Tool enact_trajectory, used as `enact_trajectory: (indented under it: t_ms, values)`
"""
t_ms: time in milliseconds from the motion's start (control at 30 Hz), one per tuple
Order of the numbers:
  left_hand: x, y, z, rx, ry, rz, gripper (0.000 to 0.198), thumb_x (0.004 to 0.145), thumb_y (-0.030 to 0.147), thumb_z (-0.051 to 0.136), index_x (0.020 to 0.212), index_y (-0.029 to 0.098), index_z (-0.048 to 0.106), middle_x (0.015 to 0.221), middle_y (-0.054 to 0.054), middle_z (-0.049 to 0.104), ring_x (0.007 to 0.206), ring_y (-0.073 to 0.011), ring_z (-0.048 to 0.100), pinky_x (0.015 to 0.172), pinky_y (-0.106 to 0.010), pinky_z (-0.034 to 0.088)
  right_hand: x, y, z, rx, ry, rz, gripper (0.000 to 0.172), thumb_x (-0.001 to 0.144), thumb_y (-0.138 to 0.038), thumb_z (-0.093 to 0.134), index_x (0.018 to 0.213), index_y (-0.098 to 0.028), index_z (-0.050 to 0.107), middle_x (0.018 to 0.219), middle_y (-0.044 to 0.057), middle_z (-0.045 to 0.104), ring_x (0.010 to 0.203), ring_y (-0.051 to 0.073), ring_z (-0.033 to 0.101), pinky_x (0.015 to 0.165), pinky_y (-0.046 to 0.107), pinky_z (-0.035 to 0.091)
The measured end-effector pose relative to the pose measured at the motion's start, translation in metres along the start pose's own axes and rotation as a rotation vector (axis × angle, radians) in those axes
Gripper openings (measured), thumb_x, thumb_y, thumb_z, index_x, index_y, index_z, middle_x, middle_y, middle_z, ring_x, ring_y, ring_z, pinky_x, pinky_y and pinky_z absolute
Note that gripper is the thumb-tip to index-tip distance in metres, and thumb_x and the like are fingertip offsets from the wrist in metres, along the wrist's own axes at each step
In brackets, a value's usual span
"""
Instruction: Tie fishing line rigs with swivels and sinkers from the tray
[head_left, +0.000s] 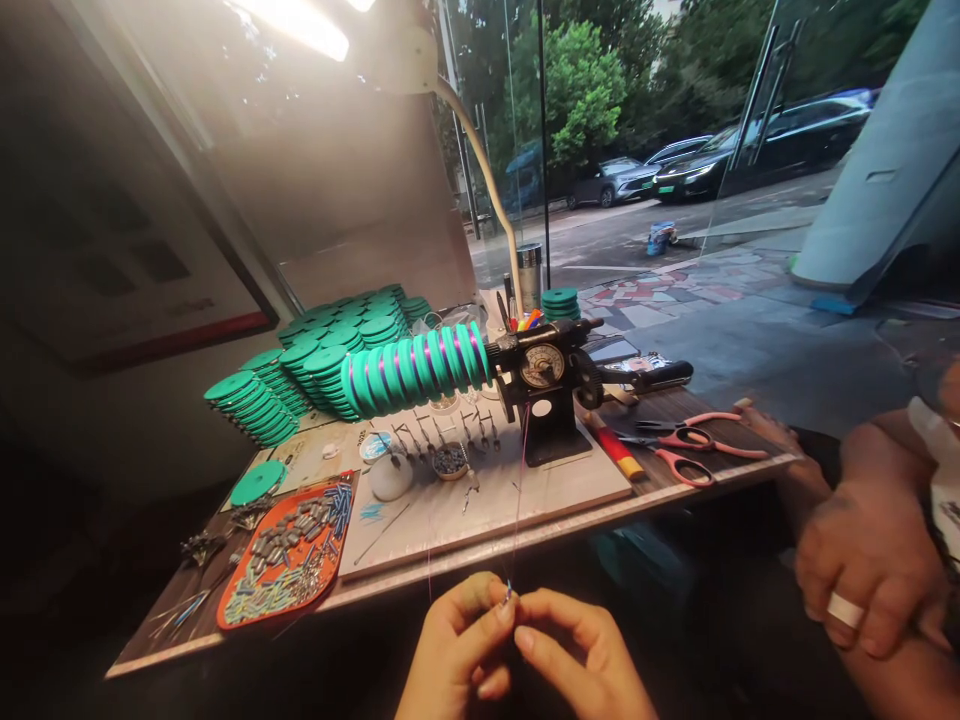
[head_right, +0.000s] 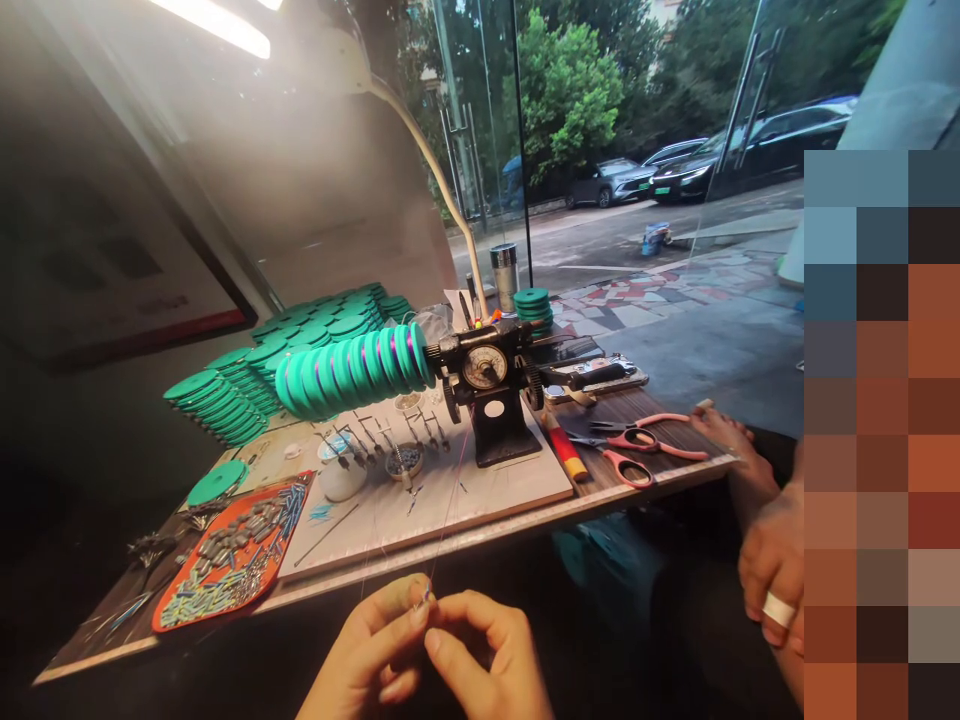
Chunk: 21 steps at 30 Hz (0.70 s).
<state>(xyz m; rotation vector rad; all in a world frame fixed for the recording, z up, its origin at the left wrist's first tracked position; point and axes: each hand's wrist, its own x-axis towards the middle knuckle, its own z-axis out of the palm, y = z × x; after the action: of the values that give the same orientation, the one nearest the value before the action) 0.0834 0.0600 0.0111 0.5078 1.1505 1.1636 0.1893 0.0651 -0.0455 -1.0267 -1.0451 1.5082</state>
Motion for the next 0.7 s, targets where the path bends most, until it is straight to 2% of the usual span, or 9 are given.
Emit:
enact_trajectory:
  t_ms: [100, 200, 300, 400, 467, 600, 700]
  values:
    - [0.0, 0.0, 0.0, 0.012, -0.007, 0.004, 0.032, 0.051, 0.031, 0.082, 0.062, 0.011, 0.059, 0.052, 0.004, 0.045, 0.037, 0.0023, 0.025, 0.033, -0.01, 0.014, 0.003, -0.001, 0.002, 0.079, -0.064, 0.016, 0.038, 0.065, -0.054, 0.065, 0.071, -0.017, 0.068, 0.071, 0.006, 0.066, 0.068, 0.02, 0.06, 0.066, 0.028, 0.046]
    - [0.0, 0.001, 0.0, 0.02, -0.024, 0.011, 0.031, 0.052, 0.031, 0.081, 0.061, 0.012, 0.058, 0.05, 0.005, 0.043, 0.036, 0.0023, 0.025, 0.033, -0.01, 0.014, 0.007, -0.004, 0.001, 0.084, -0.126, 0.034, 0.032, 0.068, -0.047, 0.064, 0.061, -0.015, 0.064, 0.055, 0.001, 0.057, 0.055, 0.014, 0.052, 0.056, 0.024, 0.041]
    - [0.0, 0.002, 0.0, 0.036, -0.017, 0.016, 0.032, 0.051, 0.032, 0.081, 0.059, 0.012, 0.058, 0.049, 0.006, 0.043, 0.034, 0.003, 0.023, 0.033, -0.011, 0.015, 0.009, -0.005, 0.0, 0.051, -0.098, 0.003, 0.029, 0.068, -0.042, 0.063, 0.058, -0.015, 0.061, 0.054, -0.001, 0.054, 0.054, 0.012, 0.047, 0.055, 0.021, 0.037]
    - [0.0, 0.004, 0.0, 0.028, 0.015, 0.016, 0.031, 0.048, 0.03, 0.082, 0.059, 0.013, 0.059, 0.051, 0.006, 0.045, 0.034, 0.0026, 0.023, 0.033, -0.011, 0.015, 0.011, -0.003, -0.003, -0.035, -0.128, -0.059, 0.031, 0.071, -0.042, 0.057, 0.055, -0.016, 0.056, 0.051, -0.001, 0.051, 0.051, 0.012, 0.045, 0.052, 0.022, 0.035]
    - [-0.001, 0.005, 0.0, -0.003, 0.011, 0.008, 0.028, 0.048, 0.028, 0.081, 0.06, 0.013, 0.061, 0.051, 0.006, 0.045, 0.036, 0.0013, 0.025, 0.033, -0.011, 0.016, 0.015, -0.007, -0.008, -0.17, -0.105, -0.187, 0.03, 0.075, -0.037, 0.053, 0.054, -0.016, 0.053, 0.051, -0.002, 0.049, 0.05, 0.011, 0.044, 0.051, 0.022, 0.033]
    - [0.001, 0.008, -0.002, -0.004, -0.03, -0.004, 0.023, 0.051, 0.028, 0.075, 0.06, 0.012, 0.062, 0.051, 0.006, 0.041, 0.041, -0.0019, 0.024, 0.034, -0.013, 0.017, 0.034, -0.032, -0.022, -0.537, 0.016, -0.647, 0.022, 0.08, -0.021, 0.048, 0.059, -0.016, 0.053, 0.056, -0.001, 0.049, 0.053, 0.011, 0.046, 0.051, 0.021, 0.032]
    - [0.005, 0.008, -0.005, 0.135, -0.045, 0.004, 0.025, 0.059, 0.037, 0.07, 0.061, 0.013, 0.061, 0.043, 0.008, 0.032, 0.039, -0.0034, 0.019, 0.034, -0.015, 0.017, 0.047, -0.049, -0.027, -0.681, -0.036, -0.847, 0.021, 0.082, -0.014, 0.047, 0.062, -0.016, 0.053, 0.057, -0.001, 0.049, 0.055, 0.011, 0.046, 0.052, 0.022, 0.032]
